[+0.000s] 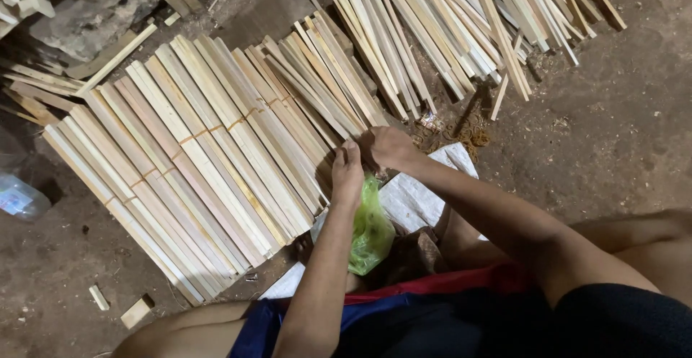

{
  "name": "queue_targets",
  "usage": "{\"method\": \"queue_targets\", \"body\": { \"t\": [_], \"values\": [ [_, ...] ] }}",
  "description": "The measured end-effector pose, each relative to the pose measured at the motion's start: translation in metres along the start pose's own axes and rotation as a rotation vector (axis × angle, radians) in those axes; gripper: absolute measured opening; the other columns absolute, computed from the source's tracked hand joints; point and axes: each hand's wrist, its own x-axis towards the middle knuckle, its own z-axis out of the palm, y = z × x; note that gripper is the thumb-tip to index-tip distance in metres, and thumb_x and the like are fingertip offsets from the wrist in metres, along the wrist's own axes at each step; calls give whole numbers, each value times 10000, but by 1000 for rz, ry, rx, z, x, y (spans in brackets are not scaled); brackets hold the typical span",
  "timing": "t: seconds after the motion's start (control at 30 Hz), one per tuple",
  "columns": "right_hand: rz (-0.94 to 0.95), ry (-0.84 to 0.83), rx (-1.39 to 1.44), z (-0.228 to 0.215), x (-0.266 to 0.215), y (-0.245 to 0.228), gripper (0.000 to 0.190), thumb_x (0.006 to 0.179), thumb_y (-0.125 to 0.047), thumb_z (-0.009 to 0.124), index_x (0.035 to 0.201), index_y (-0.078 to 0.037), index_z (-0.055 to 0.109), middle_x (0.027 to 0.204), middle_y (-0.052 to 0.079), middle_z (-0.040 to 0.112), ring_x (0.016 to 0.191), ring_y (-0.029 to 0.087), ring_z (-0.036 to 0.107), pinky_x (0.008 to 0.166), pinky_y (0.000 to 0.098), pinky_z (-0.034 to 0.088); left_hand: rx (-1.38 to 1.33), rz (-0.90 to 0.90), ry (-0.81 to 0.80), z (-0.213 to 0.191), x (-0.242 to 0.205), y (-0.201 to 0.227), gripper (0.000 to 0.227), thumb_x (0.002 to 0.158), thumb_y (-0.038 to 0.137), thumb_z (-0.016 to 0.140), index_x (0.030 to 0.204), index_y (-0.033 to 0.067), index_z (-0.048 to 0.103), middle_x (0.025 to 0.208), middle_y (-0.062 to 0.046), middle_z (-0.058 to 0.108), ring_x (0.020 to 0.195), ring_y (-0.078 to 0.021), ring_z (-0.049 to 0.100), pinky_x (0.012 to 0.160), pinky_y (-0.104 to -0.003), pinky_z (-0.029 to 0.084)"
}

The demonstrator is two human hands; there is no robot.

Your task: The person is organizing and bundling thin wooden strips by sliding them into groups secured with rubber bands.

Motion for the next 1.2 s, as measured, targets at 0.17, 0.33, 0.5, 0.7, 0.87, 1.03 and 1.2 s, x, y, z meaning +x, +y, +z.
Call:
{"method": "queue_targets", "body": {
  "t": [0.17, 0.33, 0.5, 0.7, 0.87, 1.03, 1.2],
  "values": [
    [23, -29, -40, -13, 12, 20, 408, 840, -144, 495, 1158, 11, 699, 799, 217, 730, 872, 413, 738, 746, 492, 607, 58, -6, -4, 1, -2, -1, 702, 1035, 524, 437, 1539, 35, 421, 1597, -258, 356, 1500, -396, 311, 1235, -506, 277],
    [0, -47, 21, -18, 21, 33, 362, 870, -176, 466, 1024, -26, 757, 739, 215, 740, 899, 411, 738, 792, 497, 593, 243, 2, 30, -4, -7, 13, 654, 1017, 522, 467, 1525, 110, 463, 1581, -204, 386, 1492, -362, 344, 1231, -484, 306],
    [-109, -97, 378, -60, -9, 14, 285, 966, -288, 607, 1108, -88, 750, 972, 218, 733, 1006, 355, 710, 857, 472, 558, 136, 185, 89, -12, -43, 66, 574, 1046, 375, 434, 1515, 45, 471, 1489, -305, 496, 1404, -432, 461, 1196, -532, 323],
    [-266, -795, 586, -78, -26, -8, 291, 912, -242, 740, 1085, -9, 750, 959, 165, 778, 900, 224, 744, 802, 336, 626, -395, 403, 204, -42, -42, 100, 531, 1085, 242, 449, 1531, -35, 370, 1324, -315, 627, 1070, -320, 700, 946, -446, 600],
    [-273, -740, 640, -94, -25, -14, 394, 875, -299, 788, 1028, 60, 734, 882, 218, 753, 817, 269, 759, 746, 370, 643, -594, 338, 125, -49, -13, 80, 242, 1061, 141, 501, 1247, 2, 568, 957, -140, 689, 755, -248, 728, 700, -462, 707],
    [43, 149, 535, -108, 3, 50, 346, 997, -230, 686, 719, -24, 679, 642, 113, 627, 692, 239, 728, 677, 360, 592, -613, 363, 26, -35, -21, 73, 159, 1059, 132, 504, 1158, 20, 559, 953, -143, 665, 717, -260, 720, 632, -462, 698],
    [345, 320, 6, -31, 82, 210, 320, 856, -376, 570, 1017, -204, 785, 912, 164, 754, 916, 417, 723, 794, 514, 591, -474, 382, 83, -24, -26, 71, 206, 1045, 180, 528, 1140, 2, 574, 888, -121, 621, 646, -215, 683, 606, -416, 686]
  ]
}}
